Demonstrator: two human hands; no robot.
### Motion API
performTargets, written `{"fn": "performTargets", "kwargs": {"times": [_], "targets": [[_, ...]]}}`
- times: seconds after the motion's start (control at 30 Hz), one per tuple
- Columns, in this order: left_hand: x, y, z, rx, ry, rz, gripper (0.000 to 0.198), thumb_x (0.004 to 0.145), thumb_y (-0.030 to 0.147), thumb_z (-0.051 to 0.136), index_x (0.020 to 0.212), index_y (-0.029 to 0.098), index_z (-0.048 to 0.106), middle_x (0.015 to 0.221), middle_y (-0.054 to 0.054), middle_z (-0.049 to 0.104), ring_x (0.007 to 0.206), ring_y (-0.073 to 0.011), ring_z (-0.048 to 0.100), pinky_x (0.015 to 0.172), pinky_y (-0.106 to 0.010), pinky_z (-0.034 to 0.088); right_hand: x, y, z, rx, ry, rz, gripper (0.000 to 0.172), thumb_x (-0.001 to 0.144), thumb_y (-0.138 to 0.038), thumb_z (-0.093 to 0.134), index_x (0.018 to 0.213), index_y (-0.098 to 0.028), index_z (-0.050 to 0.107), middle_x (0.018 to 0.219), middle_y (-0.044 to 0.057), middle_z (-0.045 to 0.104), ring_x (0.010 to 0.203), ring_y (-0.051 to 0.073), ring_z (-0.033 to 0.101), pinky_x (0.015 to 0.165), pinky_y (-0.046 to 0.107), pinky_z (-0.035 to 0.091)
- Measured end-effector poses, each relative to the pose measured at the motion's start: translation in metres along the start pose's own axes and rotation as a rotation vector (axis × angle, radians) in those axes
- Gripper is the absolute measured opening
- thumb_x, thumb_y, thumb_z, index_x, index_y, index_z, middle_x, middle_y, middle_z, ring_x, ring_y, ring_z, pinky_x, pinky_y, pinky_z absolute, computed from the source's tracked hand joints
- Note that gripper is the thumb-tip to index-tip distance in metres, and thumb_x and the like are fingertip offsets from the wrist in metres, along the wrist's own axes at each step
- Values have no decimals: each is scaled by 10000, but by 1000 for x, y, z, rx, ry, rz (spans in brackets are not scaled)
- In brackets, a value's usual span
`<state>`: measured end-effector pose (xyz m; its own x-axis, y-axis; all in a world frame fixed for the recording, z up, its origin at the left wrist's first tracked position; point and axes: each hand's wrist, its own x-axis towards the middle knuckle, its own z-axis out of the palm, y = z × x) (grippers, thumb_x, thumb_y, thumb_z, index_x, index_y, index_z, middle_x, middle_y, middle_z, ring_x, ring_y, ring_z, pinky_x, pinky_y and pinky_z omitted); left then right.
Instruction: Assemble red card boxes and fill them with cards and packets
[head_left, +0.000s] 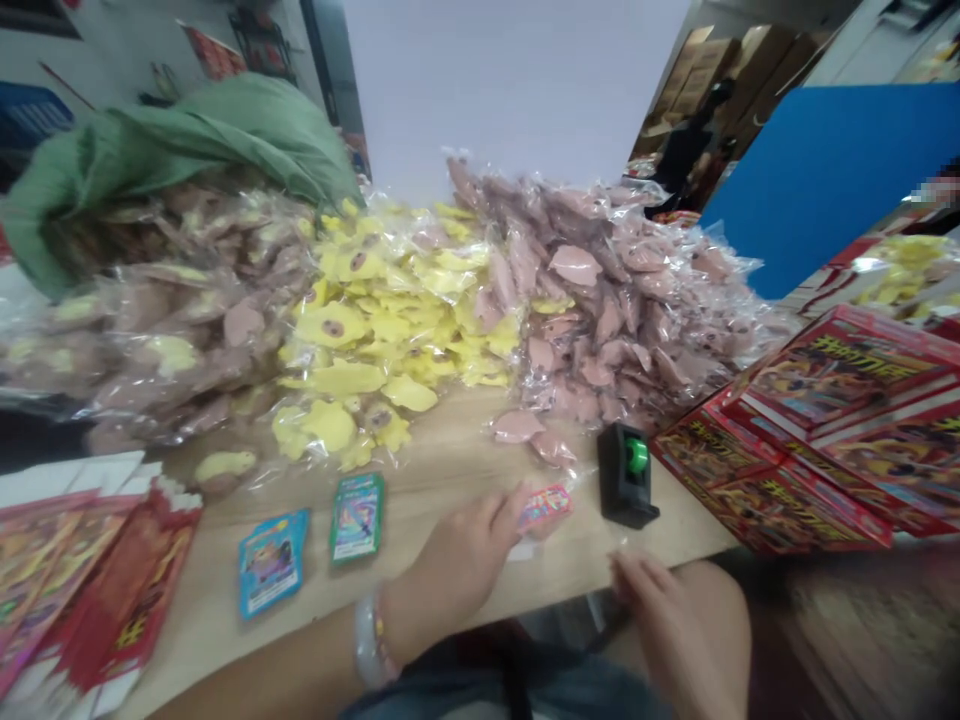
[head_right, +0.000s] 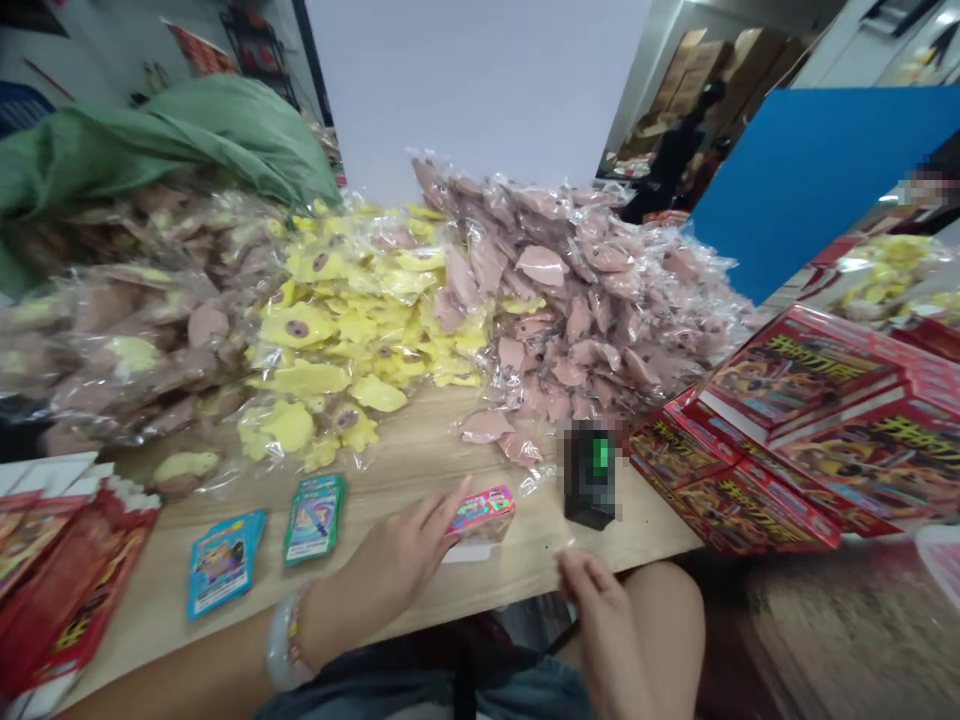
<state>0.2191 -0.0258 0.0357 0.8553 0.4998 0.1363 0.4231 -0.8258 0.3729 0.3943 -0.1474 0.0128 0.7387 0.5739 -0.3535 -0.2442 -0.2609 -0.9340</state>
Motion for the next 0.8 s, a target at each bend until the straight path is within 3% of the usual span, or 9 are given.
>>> {"fn": "performTargets", "kwargs": {"times": [0.1, 0.17, 0.3, 0.37, 0.47, 0.57, 0.67, 0.73, 0.8], "targets": [[-4, 12, -1, 18, -27, 29, 562, 909, 182, 344, 1393, 219, 61, 1121, -118, 533, 940, -229, 567, 740, -367, 520, -27, -3, 43, 24, -213, 28, 339, 644, -518, 572, 619, -180, 551, 575, -10, 511, 509, 134, 454, 484, 265, 401], [-15, 21, -7, -8, -53, 77, 573, 895, 139, 351, 1391, 225, 78, 1148, -116, 518, 1002, -234, 540, 784, -367, 504, -37, 2, 56, -43, -209, 5, 358, 687, -535, 514, 586, -192, 502, 526, -24, 465, 485, 136, 427, 470, 267, 379], [-40, 32, -31, -199, -15, 124, 554, 895, 159, 349, 1388, 227, 105, 1219, -109, 494, 1072, -233, 508, 869, -377, 463, -39, 9, 38, -276, -113, -101, 367, 509, -420, 707, 754, -189, 562, 674, 24, 580, 650, 206, 522, 577, 293, 418], [-47, 24, -43, -352, 49, 49, 606, 881, 175, 384, 1392, 204, 61, 1220, -110, 507, 1052, -212, 531, 873, -345, 463, -29, 6, 34, -411, -215, -234, 521, 515, -411, 712, 959, -194, 549, 860, 48, 625, 787, 231, 563, 660, 292, 446], [-64, -20, -55, -415, 193, -220, 665, 871, 181, 413, 1387, 142, -4, 1179, -134, 544, 999, -182, 571, 833, -302, 479, -4, 1, 64, -685, -440, -365, 422, 724, -487, 515, 998, -169, 561, 849, 65, 658, 769, 235, 608, 666, 310, 475], [-111, -81, -56, -185, 198, -476, 604, 826, 247, 530, 1343, 137, 238, 1251, -168, 485, 1122, -253, 492, 930, -398, 409, 11, 3, 119, -846, -471, -431, 373, 729, -438, 543, 946, -140, 600, 830, 108, 661, 812, 290, 605, 728, 390, 468], [-166, -123, -44, -110, 124, -543, 540, 705, 236, 679, 1188, 128, 464, 1254, -173, 482, 1174, -318, 430, 979, -467, 339, -1, 12, 171, -983, -615, -745, 386, 733, -342, 584, 1074, -161, 572, 1070, 147, 608, 1022, 319, 528, 886, 451, 390], [-189, -138, -33, -102, 89, -558, 465, 697, 203, 683, 1121, 122, 511, 1255, -169, 483, 1193, -308, 412, 995, -456, 323, -19, 22, 201, -1112, -849, -984, 384, 763, -263, 562, 1139, -183, 551, 1208, 131, 543, 1107, 296, 483, 937, 426, 361], [-197, -148, -27, -117, 62, -546, 349, 750, 191, 629, 1080, 131, 537, 1236, -148, 507, 1180, -273, 434, 995, -422, 333, -35, 30, 227, -1212, -1057, -1074, 359, 764, -156, 537, 1121, -174, 572, 1234, 121, 534, 1110, 282, 491, 926, 406, 378]]}}
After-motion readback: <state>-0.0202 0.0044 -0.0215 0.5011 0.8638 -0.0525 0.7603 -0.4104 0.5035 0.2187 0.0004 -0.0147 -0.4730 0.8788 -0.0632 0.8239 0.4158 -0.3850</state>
